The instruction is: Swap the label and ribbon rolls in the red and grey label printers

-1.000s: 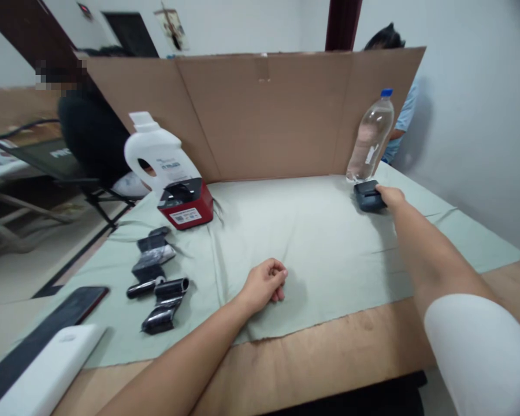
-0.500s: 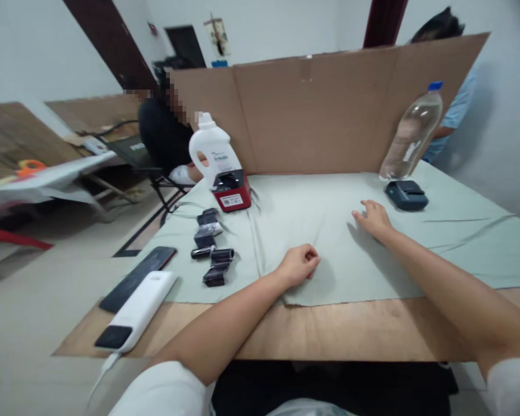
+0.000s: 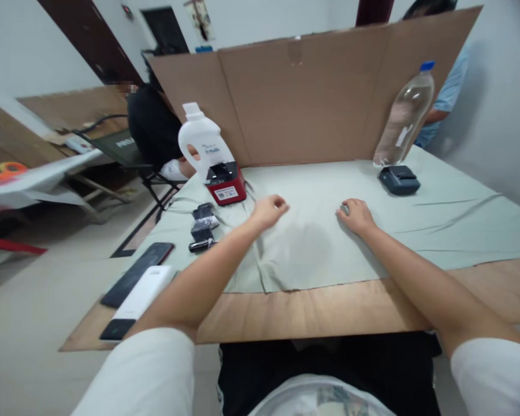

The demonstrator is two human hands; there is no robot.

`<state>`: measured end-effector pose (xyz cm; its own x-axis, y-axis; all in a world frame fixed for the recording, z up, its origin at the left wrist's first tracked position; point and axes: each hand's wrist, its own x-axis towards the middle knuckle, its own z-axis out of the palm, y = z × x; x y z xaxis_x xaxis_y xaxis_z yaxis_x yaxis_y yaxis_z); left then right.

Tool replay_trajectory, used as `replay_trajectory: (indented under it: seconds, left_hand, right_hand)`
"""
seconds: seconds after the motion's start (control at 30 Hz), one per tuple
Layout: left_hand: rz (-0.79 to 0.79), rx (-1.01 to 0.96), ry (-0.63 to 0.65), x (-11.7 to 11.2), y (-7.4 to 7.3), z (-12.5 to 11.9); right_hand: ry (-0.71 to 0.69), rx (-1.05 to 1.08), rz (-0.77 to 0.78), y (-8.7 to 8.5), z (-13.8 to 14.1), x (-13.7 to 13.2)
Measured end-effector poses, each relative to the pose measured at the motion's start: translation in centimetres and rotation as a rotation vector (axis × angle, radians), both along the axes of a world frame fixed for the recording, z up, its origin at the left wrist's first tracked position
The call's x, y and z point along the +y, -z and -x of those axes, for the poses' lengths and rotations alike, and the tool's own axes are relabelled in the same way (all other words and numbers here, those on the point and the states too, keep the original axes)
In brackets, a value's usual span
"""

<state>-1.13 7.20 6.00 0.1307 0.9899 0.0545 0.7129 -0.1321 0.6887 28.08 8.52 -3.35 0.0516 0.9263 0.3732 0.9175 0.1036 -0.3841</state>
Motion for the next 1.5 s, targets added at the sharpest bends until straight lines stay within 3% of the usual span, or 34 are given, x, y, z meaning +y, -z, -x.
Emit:
replay_trajectory:
  seconds: [0.1, 0.2, 0.4, 0.6, 0.73, 0.93, 1.1, 1.33, 1.43, 1.5]
  left_hand:
    - [-0.214, 0.278, -0.395, 5.4, -3.5, 4.1]
    - [-0.152, 0.35, -0.67, 9.1, -5.0, 7.6]
    - [0.057, 0.272, -0.731, 11.8, -4.0, 9.8]
    - [0.009, 0.271, -0.807, 11.8, -3.2, 9.0]
    - [-0.066, 0.262, -0.748, 10.6, -4.4, 6.4]
    - [-0.145, 0.219, -0.396, 5.2, -6.9, -2.0]
    - [-0.202, 0.156, -0.185, -0.9, -5.9, -7.2]
    - [-0.245, 0.21, -0.166, -8.0, -2.0, -7.1]
    - [-0.256, 0.162, -0.144, -8.8, -0.8, -5.6]
    - [-0.285, 0.01, -0.122, -8.0, 0.0, -4.1]
  right_hand:
    - [-0.006, -0.002, 0.002, 0.0, 0.2, -0.1]
    - [-0.008, -0.037, 0.014, 0.2, 0.1, 0.1]
    - [-0.017, -0.064, 0.044, 0.4, -0.2, 0.5]
    - [0.014, -0.093, 0.048, -0.1, 0.3, 0.1]
    - [0.014, -0.103, 0.065, -0.5, 0.6, -0.1]
    - [-0.027, -0.115, 0.116, -1.1, 0.5, -0.7]
    - [-0.072, -0.15, 0.17, -1.9, 0.3, -1.3]
    - [-0.064, -0.121, 0.234, -2.4, 1.0, -2.1]
    - [-0.048, -0.076, 0.31, -2.8, 1.7, -2.9]
    - [-0.038, -0.029, 0.365, -3.1, 2.4, -3.7]
